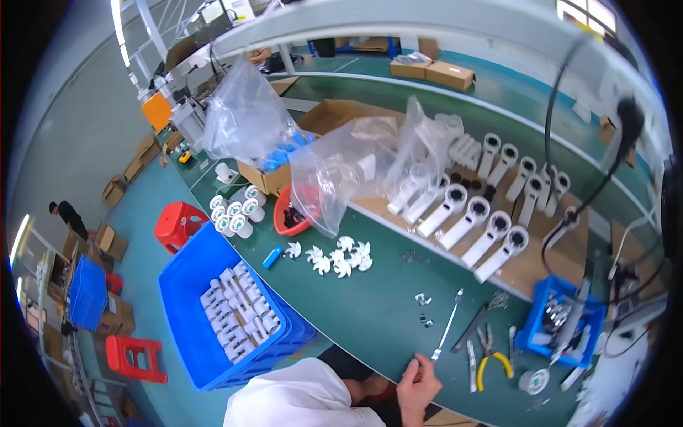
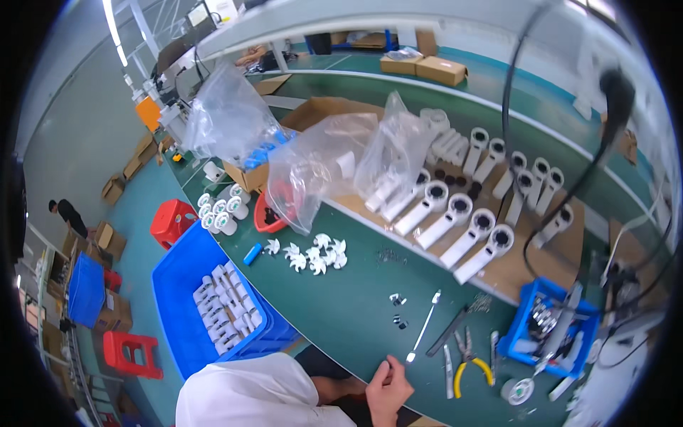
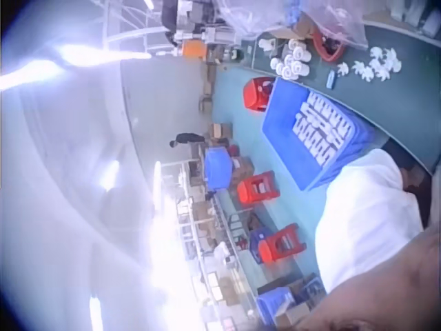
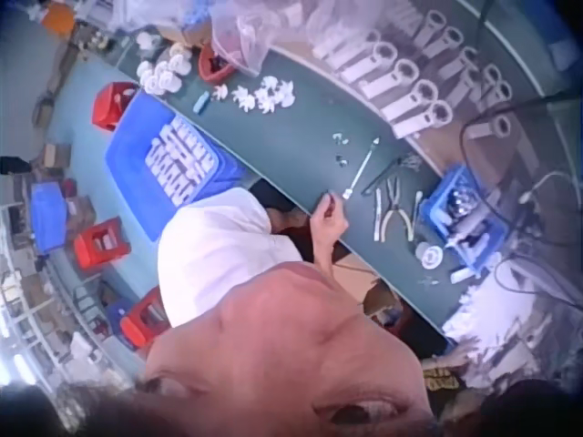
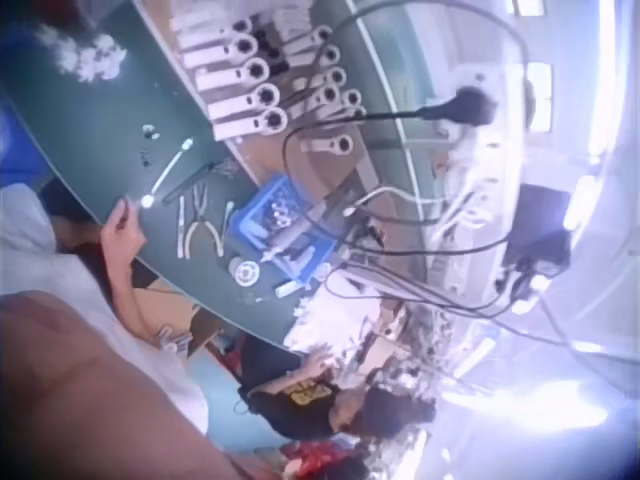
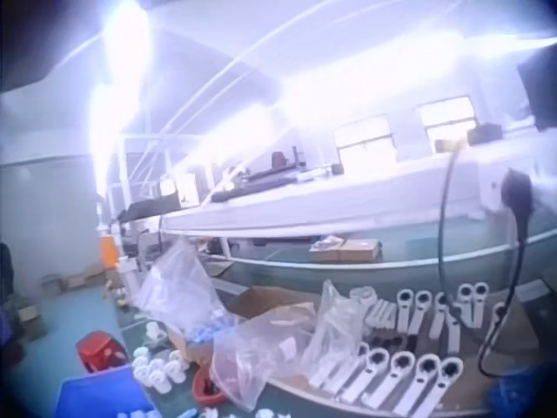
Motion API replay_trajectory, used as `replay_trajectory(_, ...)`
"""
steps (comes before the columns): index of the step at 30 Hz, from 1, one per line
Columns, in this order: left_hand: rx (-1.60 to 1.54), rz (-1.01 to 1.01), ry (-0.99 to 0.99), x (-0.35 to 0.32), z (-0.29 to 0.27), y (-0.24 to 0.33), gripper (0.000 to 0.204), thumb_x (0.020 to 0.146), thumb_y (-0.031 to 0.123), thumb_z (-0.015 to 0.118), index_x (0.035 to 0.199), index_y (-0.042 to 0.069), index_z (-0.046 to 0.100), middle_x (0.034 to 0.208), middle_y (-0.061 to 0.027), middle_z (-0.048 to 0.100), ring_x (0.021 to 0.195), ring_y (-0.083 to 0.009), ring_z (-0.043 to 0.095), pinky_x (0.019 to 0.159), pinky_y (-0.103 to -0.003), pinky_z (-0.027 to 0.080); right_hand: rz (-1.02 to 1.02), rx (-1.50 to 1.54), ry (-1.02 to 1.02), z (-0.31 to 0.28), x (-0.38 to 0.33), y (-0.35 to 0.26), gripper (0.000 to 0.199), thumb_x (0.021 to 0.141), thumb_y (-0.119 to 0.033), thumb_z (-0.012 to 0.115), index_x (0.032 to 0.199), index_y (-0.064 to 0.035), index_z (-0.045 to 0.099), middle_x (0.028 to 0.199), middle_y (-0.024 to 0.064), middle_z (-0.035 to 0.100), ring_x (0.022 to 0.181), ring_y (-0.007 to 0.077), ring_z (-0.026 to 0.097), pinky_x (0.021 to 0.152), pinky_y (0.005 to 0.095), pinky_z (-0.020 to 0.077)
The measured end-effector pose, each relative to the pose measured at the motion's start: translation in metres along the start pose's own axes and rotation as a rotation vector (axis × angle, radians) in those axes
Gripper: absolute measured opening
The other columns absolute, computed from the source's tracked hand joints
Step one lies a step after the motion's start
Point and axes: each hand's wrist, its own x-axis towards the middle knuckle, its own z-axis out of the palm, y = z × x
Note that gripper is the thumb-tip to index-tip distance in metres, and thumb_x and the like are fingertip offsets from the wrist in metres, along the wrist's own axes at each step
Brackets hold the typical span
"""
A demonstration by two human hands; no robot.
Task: Assembling the internal components, circuitry, and outer casing of handheld portable fans.
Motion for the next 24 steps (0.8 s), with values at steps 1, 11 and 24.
replay_trajectory(1, -0.043, -0.129, -0.116, 0.007, -0.016, 0.016, 0.037, 0.092, 0.031, 0.047, 0.108, 0.004, 0.068, 0.111, -0.0221, 0.067, 0.111, -0.0352, 0.062, 0.094, -0.048, 0.048, -0.106, 0.011, 0.015, 0.005, 0.0, 0.016, 0.013, 0.091, -0.005, 0.057, 0.098, 0.002, 0.066, 0.057, 0.007, 0.06, 0.05, 0.0111, 0.059, 0.049, 0.0262, 0.0461)
replay_trajectory(11, 0.201, -0.415, -0.402, -0.026, -0.261, 0.212, 0.039, 0.09, 0.035, 0.055, 0.114, 0.008, 0.067, 0.117, -0.0161, 0.066, 0.112, -0.0301, 0.062, 0.096, -0.041, 0.046, -0.157, -0.227, -0.329, -0.016, 0.025, 0.011, 0.015, 0.084, -0.011, 0.055, 0.075, -0.0015, 0.061, 0.065, 0.0164, 0.064, 0.059, 0.0338, 0.065, 0.057, 0.0422, 0.0503)
replay_trajectory(24, -0.635, -0.03, 0.915, -0.126, -0.655, 0.212, 0.029, 0.097, 0.026, 0.058, 0.108, 0.0, 0.065, 0.096, -0.0061, 0.068, 0.089, -0.0139, 0.063, 0.08, -0.03, 0.052, 0.349, 0.08, -0.561, -0.004, 0.043, 0.051, 0.023, 0.09, -0.015, 0.054, 0.076, 0.0003, 0.064, 0.054, 0.01, 0.059, 0.038, 0.0195, 0.054, 0.037, 0.0309, 0.0423)
